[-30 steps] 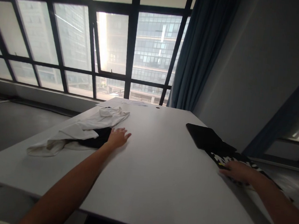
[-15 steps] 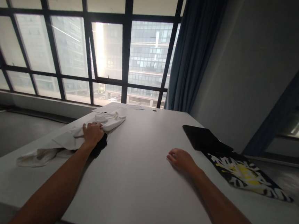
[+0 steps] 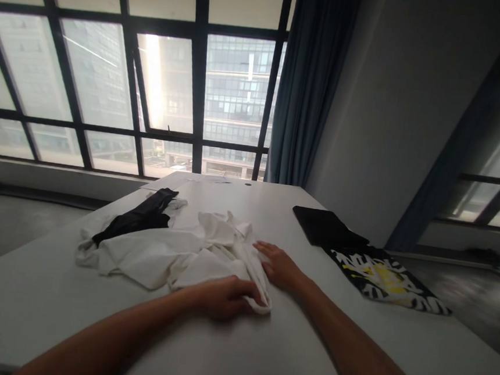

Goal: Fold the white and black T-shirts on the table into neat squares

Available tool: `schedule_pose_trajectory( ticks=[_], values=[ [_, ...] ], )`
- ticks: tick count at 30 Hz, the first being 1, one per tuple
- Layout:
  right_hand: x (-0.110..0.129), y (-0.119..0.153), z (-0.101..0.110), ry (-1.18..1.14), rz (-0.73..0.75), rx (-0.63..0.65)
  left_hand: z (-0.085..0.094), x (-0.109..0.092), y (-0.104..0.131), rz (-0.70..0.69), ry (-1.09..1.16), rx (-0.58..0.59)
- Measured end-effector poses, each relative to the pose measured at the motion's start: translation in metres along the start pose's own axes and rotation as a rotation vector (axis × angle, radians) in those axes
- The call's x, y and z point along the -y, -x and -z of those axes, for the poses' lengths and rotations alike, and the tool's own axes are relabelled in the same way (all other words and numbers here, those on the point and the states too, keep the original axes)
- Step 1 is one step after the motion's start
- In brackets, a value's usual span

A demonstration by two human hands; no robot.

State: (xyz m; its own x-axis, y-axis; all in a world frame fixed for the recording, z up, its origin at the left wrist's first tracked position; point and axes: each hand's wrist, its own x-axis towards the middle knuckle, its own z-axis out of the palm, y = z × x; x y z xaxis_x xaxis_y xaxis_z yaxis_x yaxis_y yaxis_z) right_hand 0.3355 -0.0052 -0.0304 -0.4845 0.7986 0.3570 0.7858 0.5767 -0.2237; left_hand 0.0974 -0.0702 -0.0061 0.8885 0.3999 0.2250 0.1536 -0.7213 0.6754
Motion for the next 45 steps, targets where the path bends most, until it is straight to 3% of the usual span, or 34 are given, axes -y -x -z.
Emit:
schedule_pose_trajectory(
  ticks=[3, 6, 8, 12, 15, 18, 21, 23, 25, 27, 29, 31, 34, 37, 42, 44, 45],
  values=[
    [0.003, -0.001, -0.001, 0.013, 0.086, 0.058, 0.014, -0.014, 0.003, 0.005, -0.053, 0.086],
    [0.001, -0.004, 0.007, 0.087, 0.014, 0.087, 0.043, -0.006, 0.016, 0.132, -0.452, -0.014],
    [-0.003, -0.005, 0.016, 0.182, -0.148, 0.114, 0.058, 0.005, 0.028, 0.288, -0.65, -0.021],
    [-0.015, -0.002, 0.038, 0.38, -0.575, 0.238, 0.07, 0.013, 0.043, 0.624, -0.72, 0.121],
    [-0.021, 0.006, 0.058, 0.455, -0.763, 0.286, 0.071, 0.007, 0.045, 0.716, -0.785, 0.118],
    [-0.022, 0.017, 0.079, 0.35, -0.873, 0.464, 0.075, 0.01, 0.043, 0.702, -0.882, 0.007],
    [-0.023, 0.026, 0.098, 0.02, -0.872, 0.704, 0.082, 0.026, 0.04, 0.67, -1.031, -0.284],
    [-0.025, 0.028, 0.102, -0.14, -0.721, 0.605, 0.085, 0.04, 0.039, 0.655, -1.076, -0.443],
    [-0.026, 0.024, 0.096, -0.123, -0.533, 0.291, 0.084, 0.05, 0.036, 0.615, -1.04, -0.485],
    [-0.028, 0.018, 0.08, -0.003, -0.378, 0.027, 0.08, 0.054, 0.034, 0.521, -0.956, -0.448],
    [-0.029, 0.012, 0.059, 0.104, -0.279, -0.024, 0.075, 0.05, 0.031, 0.382, -0.849, -0.377],
    [-0.031, 0.008, 0.04, 0.153, -0.232, 0.057, 0.071, 0.043, 0.03, 0.263, -0.73, -0.306],
    [-0.034, 0.004, 0.029, 0.214, -0.314, 0.1, 0.074, 0.03, 0.035, 0.225, -0.533, -0.247],
    [-0.044, 0.004, 0.041, 0.267, -0.515, 0.056, 0.086, 0.021, 0.05, 0.315, -0.261, -0.186],
    [-0.078, 0.025, 0.083, 0.248, -0.902, -0.215, 0.108, 0.017, 0.079, 0.428, 0.279, 0.206],
    [-0.092, 0.036, 0.093, 0.219, -1.015, -0.317, 0.112, 0.022, 0.083, 0.483, 0.356, 0.214],
    [-0.098, 0.041, 0.095, 0.207, -1.047, -0.347, 0.113, 0.025, 0.083, 0.521, 0.317, 0.138]
  ],
)
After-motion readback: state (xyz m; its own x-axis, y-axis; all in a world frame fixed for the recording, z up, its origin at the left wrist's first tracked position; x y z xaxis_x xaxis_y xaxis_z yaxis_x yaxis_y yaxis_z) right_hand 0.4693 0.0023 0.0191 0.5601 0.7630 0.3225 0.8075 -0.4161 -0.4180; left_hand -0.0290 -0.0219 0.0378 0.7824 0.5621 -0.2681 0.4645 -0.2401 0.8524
